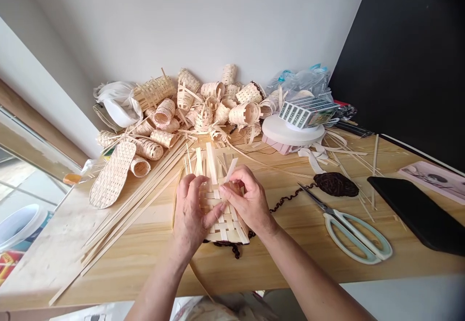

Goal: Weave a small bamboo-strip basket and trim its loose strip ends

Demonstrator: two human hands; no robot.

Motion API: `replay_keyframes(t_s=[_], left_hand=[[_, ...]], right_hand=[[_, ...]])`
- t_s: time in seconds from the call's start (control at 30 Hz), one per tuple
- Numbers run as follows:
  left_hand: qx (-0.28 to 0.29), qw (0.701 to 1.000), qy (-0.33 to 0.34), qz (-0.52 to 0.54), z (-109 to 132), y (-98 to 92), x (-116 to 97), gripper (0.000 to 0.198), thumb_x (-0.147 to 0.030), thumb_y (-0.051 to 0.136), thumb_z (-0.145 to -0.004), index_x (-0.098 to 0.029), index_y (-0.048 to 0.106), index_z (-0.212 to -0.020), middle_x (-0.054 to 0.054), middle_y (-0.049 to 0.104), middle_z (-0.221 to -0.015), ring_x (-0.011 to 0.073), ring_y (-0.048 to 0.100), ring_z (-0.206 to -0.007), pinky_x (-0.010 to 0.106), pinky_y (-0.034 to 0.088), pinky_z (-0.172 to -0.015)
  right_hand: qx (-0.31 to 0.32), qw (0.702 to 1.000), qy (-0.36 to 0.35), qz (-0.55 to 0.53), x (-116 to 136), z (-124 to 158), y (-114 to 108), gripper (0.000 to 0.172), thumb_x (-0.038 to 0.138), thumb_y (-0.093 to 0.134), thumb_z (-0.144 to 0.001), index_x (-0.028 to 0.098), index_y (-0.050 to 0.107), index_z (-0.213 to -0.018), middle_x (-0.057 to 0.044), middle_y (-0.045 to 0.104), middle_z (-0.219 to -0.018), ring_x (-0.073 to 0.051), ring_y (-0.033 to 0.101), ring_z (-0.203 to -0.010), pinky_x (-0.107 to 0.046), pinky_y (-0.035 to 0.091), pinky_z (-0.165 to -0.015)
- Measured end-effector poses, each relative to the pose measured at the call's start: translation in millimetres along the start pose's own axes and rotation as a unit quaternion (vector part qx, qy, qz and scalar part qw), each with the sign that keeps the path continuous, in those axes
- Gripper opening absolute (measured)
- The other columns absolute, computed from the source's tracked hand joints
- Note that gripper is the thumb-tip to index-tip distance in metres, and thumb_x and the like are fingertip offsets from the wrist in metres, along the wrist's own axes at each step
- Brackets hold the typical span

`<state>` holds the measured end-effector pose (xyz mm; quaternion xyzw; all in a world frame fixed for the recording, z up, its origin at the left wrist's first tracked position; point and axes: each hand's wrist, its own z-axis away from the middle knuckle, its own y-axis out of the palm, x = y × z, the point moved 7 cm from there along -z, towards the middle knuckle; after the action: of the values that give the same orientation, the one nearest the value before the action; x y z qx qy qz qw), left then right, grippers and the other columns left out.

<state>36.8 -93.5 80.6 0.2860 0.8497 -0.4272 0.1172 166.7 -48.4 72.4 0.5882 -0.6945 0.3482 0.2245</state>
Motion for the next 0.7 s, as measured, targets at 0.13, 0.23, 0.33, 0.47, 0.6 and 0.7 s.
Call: replay_keyframes(t_s=[0.13,0.23,0.33,0.47,0.6,0.7], left_hand=[[-0.009,1.000,0.012,0.001,1.0,-0.9,-2.2,0.045,-0.049,0.058,-0.078,-0.018,0.045,-0.109,0.011,0.046,-0.107,0.0236,0.049,-0.102,0.038,0.045,-0.085],[-0.014,1.000,0.016,0.002,5.0,-3.3,-5.2,0.045,-0.047,0.059,-0.078,-0.018,0.046,-0.109,0.011,0.046,-0.107,0.0235,0.048,-0.103,0.038,0.046,-0.085],[-0.025,1.000,0.008,0.004,11.9,-8.8,-6.2,0.046,-0.044,0.060,-0.078,-0.020,0.045,-0.113,0.010,0.043,-0.107,0.0233,0.048,-0.104,0.038,0.046,-0.084],[-0.078,0.996,0.009,0.049,18.3,-21.4,-2.4,0.052,-0.040,0.062,-0.078,-0.022,0.041,-0.122,0.010,0.042,-0.107,0.0224,0.046,-0.104,0.038,0.045,-0.086],[-0.095,0.992,0.031,0.070,17.0,-24.8,1.2,0.043,-0.033,0.058,-0.082,-0.024,0.045,-0.122,0.010,0.041,-0.114,0.0221,0.042,-0.112,0.039,0.041,-0.093],[-0.074,0.996,0.025,0.048,15.8,-18.6,2.4,0.044,-0.035,0.055,-0.084,-0.024,0.044,-0.125,0.012,0.037,-0.122,0.0240,0.039,-0.118,0.040,0.041,-0.094]], right_hand=[[-0.004,1.000,-0.002,0.003,1.3,3.1,-2.1,0.018,0.018,0.057,-0.078,0.023,0.040,-0.072,0.002,0.043,-0.073,-0.015,0.045,-0.072,-0.029,0.039,-0.066],[-0.009,1.000,-0.007,0.004,4.7,6.4,-3.3,0.019,0.017,0.057,-0.078,0.023,0.040,-0.072,0.002,0.044,-0.074,-0.016,0.046,-0.072,-0.029,0.040,-0.066],[-0.017,0.999,-0.031,0.016,16.5,8.9,-4.3,0.017,0.016,0.056,-0.078,0.022,0.041,-0.074,0.001,0.045,-0.076,-0.016,0.047,-0.073,-0.029,0.040,-0.065],[-0.021,0.994,-0.090,0.057,44.1,8.0,-2.8,0.011,0.014,0.053,-0.082,0.021,0.046,-0.077,-0.002,0.049,-0.077,-0.017,0.047,-0.075,-0.030,0.041,-0.066],[-0.015,0.990,-0.113,0.086,58.4,2.1,1.2,0.012,0.014,0.049,-0.086,0.020,0.052,-0.076,-0.003,0.054,-0.076,-0.018,0.049,-0.076,-0.031,0.042,-0.068],[0.003,0.996,-0.070,0.054,49.5,-5.1,3.4,0.011,0.014,0.052,-0.084,0.020,0.054,-0.075,-0.001,0.054,-0.072,-0.016,0.051,-0.071,-0.028,0.043,-0.064]])
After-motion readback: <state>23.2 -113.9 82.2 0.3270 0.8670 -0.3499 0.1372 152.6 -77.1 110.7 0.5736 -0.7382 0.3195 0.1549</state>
